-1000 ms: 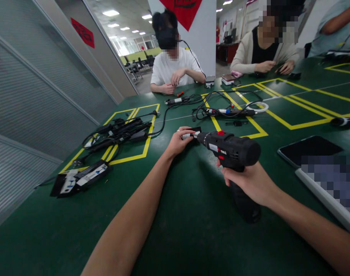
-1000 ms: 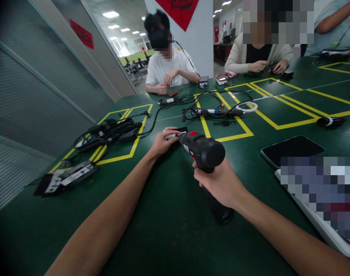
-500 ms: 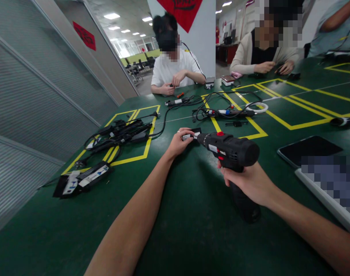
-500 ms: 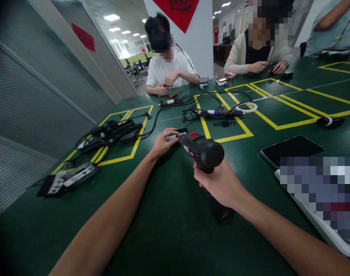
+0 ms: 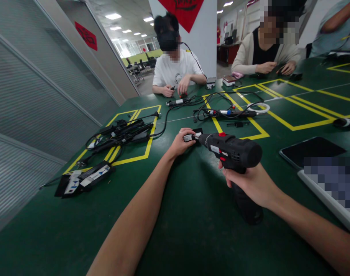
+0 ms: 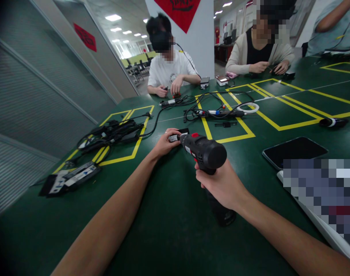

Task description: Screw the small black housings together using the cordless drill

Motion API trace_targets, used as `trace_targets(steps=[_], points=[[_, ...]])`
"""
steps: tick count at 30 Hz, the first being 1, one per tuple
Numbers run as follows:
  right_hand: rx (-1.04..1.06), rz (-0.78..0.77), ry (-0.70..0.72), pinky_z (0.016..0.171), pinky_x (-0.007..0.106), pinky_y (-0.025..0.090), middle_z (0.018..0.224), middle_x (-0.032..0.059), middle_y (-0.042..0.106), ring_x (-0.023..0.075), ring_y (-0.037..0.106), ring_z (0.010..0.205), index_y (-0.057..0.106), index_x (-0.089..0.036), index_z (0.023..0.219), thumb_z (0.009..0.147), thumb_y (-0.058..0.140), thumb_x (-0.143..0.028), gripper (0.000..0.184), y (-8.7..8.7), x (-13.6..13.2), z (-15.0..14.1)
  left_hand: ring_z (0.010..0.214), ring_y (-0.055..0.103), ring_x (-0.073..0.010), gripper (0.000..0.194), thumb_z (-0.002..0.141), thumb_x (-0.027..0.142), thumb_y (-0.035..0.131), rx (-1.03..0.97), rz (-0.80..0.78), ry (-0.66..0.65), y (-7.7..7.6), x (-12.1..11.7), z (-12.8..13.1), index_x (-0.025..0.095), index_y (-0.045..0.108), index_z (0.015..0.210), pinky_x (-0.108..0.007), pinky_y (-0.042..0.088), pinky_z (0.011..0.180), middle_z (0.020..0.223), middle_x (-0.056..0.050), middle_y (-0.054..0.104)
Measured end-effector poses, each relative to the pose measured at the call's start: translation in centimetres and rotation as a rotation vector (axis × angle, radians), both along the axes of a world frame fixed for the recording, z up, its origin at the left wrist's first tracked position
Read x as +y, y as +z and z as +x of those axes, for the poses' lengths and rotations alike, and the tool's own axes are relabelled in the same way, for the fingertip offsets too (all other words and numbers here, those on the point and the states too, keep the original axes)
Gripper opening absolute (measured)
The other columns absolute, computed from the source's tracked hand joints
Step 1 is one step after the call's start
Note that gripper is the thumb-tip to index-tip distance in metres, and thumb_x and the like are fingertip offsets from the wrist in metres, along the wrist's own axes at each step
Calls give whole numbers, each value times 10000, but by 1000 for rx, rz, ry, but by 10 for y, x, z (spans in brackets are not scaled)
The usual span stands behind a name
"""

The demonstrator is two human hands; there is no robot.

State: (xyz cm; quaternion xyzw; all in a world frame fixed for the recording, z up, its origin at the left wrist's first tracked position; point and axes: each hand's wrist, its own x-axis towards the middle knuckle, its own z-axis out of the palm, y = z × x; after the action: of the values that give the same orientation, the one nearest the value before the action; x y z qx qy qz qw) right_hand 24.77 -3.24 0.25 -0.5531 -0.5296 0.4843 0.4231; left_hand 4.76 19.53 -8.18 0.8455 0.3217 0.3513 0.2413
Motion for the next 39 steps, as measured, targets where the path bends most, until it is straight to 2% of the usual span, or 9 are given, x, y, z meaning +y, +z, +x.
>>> trace_targets(steps=[13,23,29,39], points=[[-52,-36,-20,563,279,416,645,-29,579,140,546,611,540,-205,915,774,563,-184,144,0,-3,-1,1172,489,-218,282,739,243,686,-71,-13,-11,-6,3,-1,196,653,1015,-392,361,1043,1163,-79,541],[-54,-22,-9,586,297,434,656,-28,569,138,550,607,541,-194,920,784,563,-187,139,1,-3,0,1120,532,-200,213,831,299,586,-111,-33,40,-5,1,2,196,689,986,-369,395,1007,1157,-83,576],[-26,-16,-11,596,302,441,709,-19,578,135,554,614,531,-194,930,780,568,-184,155,0,-2,1,1116,538,-202,219,826,302,593,-124,-41,52,-6,1,2,199,697,990,-365,406,998,1156,-84,586],[-52,-43,-20,556,273,416,631,-37,559,136,540,603,539,-200,907,769,566,-185,141,2,-1,0,1118,542,-208,233,818,324,604,-110,-42,74,-6,2,2,211,702,997,-372,411,1002,1156,-80,593]])
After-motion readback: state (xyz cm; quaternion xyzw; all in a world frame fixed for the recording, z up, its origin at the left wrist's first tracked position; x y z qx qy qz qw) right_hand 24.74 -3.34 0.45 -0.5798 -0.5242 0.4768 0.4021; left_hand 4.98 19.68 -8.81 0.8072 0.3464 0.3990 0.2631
